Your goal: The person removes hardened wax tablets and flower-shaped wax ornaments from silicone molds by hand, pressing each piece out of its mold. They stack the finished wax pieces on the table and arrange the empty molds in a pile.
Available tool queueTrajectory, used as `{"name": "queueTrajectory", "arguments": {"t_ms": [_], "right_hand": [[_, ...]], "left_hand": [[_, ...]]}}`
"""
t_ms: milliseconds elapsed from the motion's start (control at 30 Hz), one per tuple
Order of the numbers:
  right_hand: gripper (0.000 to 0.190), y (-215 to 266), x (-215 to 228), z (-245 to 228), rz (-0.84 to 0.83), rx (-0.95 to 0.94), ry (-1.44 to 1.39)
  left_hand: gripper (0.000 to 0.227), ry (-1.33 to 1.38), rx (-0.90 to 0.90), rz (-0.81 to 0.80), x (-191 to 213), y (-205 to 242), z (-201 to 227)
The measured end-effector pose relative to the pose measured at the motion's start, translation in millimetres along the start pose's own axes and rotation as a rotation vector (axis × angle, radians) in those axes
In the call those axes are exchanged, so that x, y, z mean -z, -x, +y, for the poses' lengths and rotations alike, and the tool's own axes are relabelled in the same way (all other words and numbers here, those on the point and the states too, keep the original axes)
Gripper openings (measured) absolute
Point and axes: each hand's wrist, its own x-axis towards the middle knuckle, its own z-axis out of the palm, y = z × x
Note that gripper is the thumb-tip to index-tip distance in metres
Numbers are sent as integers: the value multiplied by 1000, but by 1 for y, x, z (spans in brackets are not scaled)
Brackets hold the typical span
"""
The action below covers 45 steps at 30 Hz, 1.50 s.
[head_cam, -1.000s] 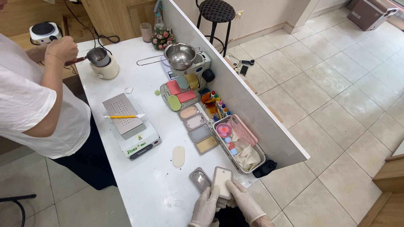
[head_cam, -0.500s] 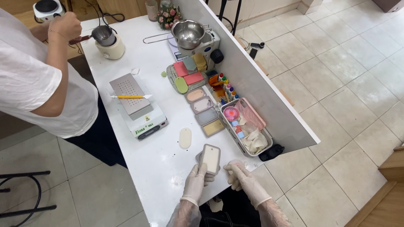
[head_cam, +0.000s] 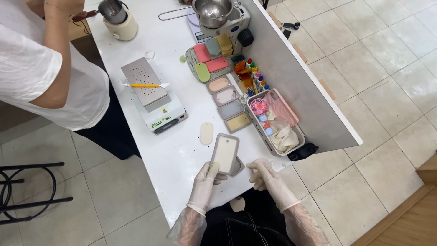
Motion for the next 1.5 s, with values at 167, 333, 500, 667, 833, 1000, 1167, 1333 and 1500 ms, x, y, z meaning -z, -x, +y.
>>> {"name": "queueTrajectory", "arguments": {"t_ms": [167,333,500,667,833,1000,1167,1333,1500], "right_hand": [[40,-1,6,1,-33,49,56],[43,-13,13,15,-18,5,39],[46,-9,15,8,-21,-5,86],[43,-9,18,7,9,-28,68],[41,-12,23,14,40,-57,6],[43,-5,40,21,88,-27,-45],[45,-10,47,22,125,-48,-61],[47,-21,40,19,131,-7,-60],[48,-44,34,10,306,164,-113]], "left_hand": [[29,45,134,182,26,-31,-34],[27,71,228,397,78,-75,-63],[54,-774,327,553,81,-77,-10],[68,-1054,353,516,24,-76,23],[56,-143,259,247,-42,-138,7],[69,-330,275,511,-78,-236,-53],[65,-251,286,489,-81,-273,-86],[38,-270,152,305,-95,-198,-41],[31,-23,-30,42,-107,-76,-26]]}}
